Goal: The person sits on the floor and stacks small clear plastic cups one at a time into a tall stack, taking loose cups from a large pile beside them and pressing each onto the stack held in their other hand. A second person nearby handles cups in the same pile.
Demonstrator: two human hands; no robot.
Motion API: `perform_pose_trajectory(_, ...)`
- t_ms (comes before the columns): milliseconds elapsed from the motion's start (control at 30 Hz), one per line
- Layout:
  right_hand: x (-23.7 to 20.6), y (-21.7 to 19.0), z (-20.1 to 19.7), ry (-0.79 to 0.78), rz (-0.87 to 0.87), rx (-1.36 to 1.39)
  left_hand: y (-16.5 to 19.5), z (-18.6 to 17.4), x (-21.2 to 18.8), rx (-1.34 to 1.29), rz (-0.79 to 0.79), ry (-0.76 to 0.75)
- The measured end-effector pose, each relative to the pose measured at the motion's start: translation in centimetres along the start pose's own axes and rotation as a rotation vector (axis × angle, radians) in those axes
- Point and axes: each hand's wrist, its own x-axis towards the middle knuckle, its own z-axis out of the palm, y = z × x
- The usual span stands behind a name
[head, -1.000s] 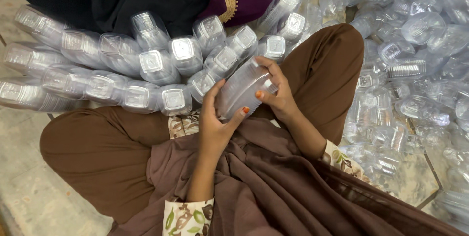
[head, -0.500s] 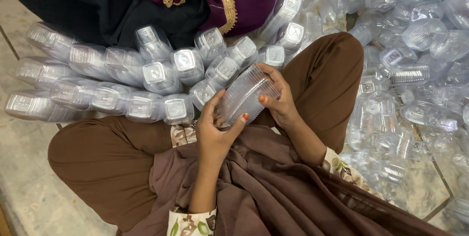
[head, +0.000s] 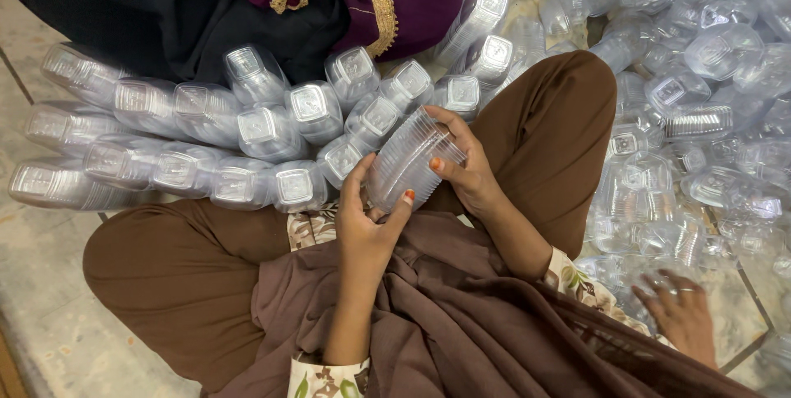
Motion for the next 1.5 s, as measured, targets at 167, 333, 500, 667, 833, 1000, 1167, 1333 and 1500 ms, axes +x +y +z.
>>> perform_pose_trajectory(167, 0.1, 0.1, -0.1, -0.001, 0.003, 0.001, 0.8, 0.4, -0.1, 0.014, 0.012, 0.025)
perform_pose_trajectory(333, 0.0, -0.1, 0.1, -0.034, 0.016, 0.051, 0.8, 0.5, -0.1, 0.134, 0.011, 0.070)
perform_pose_trajectory(500, -0.4, 0.0, 0.3, -0.076, 0.037, 0.169, -0.2, 0.9, 0.0, -0.174, 0.033, 0.067)
perform_pose_trajectory(667, -2.1, 1.9, 0.8, -0.130, 0.089, 0.151, -1.1, 1.7, -0.3, -0.327, 0.152, 0.052)
perform_pose_trajectory(833, -4.1, 4.0, 2.1, -0.081, 0.131, 0.329, -1.1, 2.4, -1.0, -0.391, 0.122, 0.066)
perform_pose_trajectory(1000, -5.0, 3.6, 3.5, -0.029, 0.160, 0.396, -0.6, 2.8, -2.3, -0.318, 0.075, 0.088)
perform_pose_trajectory(1167, -5.2, 1.8, 4.9, 0.014, 0.217, 0.384, -0.5, 2.2, -3.1, -0.092, 0.080, 0.153)
perform_pose_trajectory(1333, -4.7, -0.3, 5.6, -0.004, 0.327, 0.365, -0.2, 1.8, -3.8, -0.064, 0.084, 0.167)
perform_pose_trajectory(1500, -4.7, -2.1, 6.4, -0.004, 0.370, 0.352, 0.6, 1.7, -4.2, -0.138, 0.067, 0.176)
